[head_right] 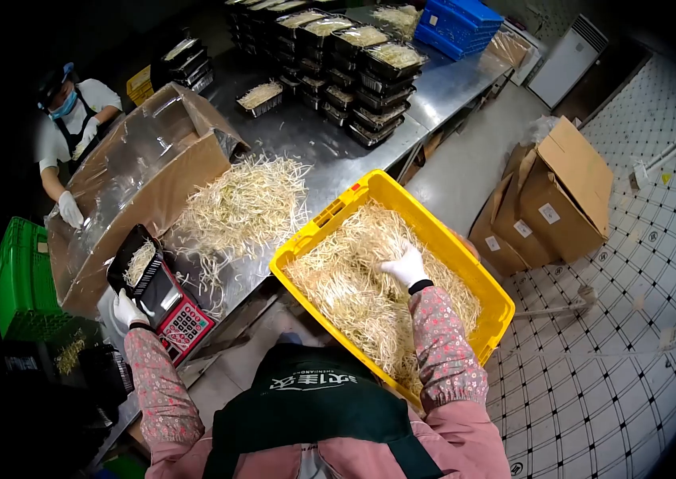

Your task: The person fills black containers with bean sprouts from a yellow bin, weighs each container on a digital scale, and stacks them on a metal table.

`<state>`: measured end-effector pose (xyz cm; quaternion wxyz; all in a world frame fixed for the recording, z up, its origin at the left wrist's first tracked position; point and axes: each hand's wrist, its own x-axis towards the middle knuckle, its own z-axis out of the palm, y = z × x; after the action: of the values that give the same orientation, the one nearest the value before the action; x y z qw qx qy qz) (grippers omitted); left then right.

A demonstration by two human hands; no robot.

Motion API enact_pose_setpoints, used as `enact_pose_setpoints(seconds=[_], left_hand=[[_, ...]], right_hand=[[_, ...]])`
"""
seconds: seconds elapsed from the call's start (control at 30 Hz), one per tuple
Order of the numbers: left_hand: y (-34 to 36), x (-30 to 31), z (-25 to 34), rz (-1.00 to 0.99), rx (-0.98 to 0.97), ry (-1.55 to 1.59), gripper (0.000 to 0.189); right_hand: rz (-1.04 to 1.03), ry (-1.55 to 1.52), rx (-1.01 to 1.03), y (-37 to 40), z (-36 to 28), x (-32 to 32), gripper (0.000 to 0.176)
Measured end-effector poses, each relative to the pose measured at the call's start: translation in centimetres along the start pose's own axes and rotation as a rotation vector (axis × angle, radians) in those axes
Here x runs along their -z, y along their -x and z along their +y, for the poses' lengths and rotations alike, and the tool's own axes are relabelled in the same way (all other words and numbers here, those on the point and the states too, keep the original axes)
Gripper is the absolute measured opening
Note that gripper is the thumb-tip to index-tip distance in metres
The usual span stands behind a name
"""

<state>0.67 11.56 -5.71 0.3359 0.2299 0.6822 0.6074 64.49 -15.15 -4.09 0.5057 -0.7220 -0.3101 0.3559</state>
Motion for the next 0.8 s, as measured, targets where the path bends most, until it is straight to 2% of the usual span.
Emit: enact_pose_setpoints(seconds=[0.03,0.07,0.13,0.17,0.2,0.23,0.27,0.3,0.33,0.37,0.4,0.5,0.53,0.57,0.6,0.67,0.73,0.77,0.8], left_hand=[[-0.8,-0.4,-1.1,0.064,-0.144,0.047,0.03],[-0.1,-0.7,-0.6,0.125,-0.096,-0.051,0.039],[2.9,-2.1,1.6,0.245,-0.288,-0.032,0.046],[4.6,-2.5,3.1,0.208,-0.261,0.01,0.049],[3.4,-2.6,2.0,0.084,-0.33,0.152,0.049],[7.3,-3.9,4.8,0.047,-0.132,0.325,0.045],[7.4,-4.2,4.4,-0.114,-0.054,0.531,0.039],[4.7,-4.4,1.7,-0.193,-0.151,0.454,0.037],[7.5,-5.0,3.8,-0.109,-0.336,0.171,0.037],[10.1,-5.5,5.9,-0.161,-0.395,0.17,0.037],[11.9,-6.0,7.4,-0.225,-0.45,0.168,0.037],[12.1,-6.8,7.4,-0.314,-0.667,0.041,0.039],[12.2,-6.8,7.5,-0.325,-0.737,0.008,0.04],[12.1,-6.7,7.5,-0.276,-0.84,-0.106,0.041],[12.7,-6.2,8.6,-0.248,-0.927,-0.224,0.044],[13.4,-4.6,9.9,-0.216,-0.999,-0.405,0.046],[12.5,-2.7,9.6,-0.292,-0.91,-0.385,0.047],[11.3,-1.8,8.5,-0.303,-0.835,-0.301,0.045],[9.9,-0.7,7.1,-0.37,-0.664,-0.062,0.045]], right_hand=[[-0.004,0.116,-0.053,0.0,-0.4,-0.1,0.085],[0.002,0.088,0.008,-0.4,-0.3,-0.2,0.086],[-0.041,0.027,0.084,-1.4,-1.3,-1.0,0.085],[-0.06,0.025,0.104,-1.5,-2.9,-1.6,0.085],[-0.097,0.086,0.164,-1.1,-6.0,-2.4,0.084],[-0.145,0.145,0.227,-1.2,-8.1,-3.9,0.083],[-0.209,0.068,0.304,-2.6,-8.0,-5.2,0.08],[-0.273,0.08,0.302,-2.6,-10.4,-7.0,0.081],[-0.334,0.093,0.299,-2.5,-13.1,-8.9,0.081],[-0.339,0.24,0.47,-3.2,-14.1,-11.1,0.081],[-0.313,0.489,0.623,-1.2,-18.9,-13.4,0.082],[-0.388,0.778,0.855,1.0,-25.4,-22.0,0.082],[-0.43,0.86,0.956,1.0,-26.1,-25.4,0.07],[-0.44,1.073,1.014,1.6,-27.2,-29.0,0.04],[-0.433,1.168,1.169,1.6,-27.1,-32.6,0.027],[-0.49,1.201,1.313,2.9,-27.1,-39.1,0.026],[-0.46,1.185,1.43,4.3,-26.7,-44.9,0.033],[-0.529,1.106,1.448,5.4,-27.3,-46.7,0.031],[-0.603,1.028,1.461,6.5,-27.7,-48.3,0.03]])
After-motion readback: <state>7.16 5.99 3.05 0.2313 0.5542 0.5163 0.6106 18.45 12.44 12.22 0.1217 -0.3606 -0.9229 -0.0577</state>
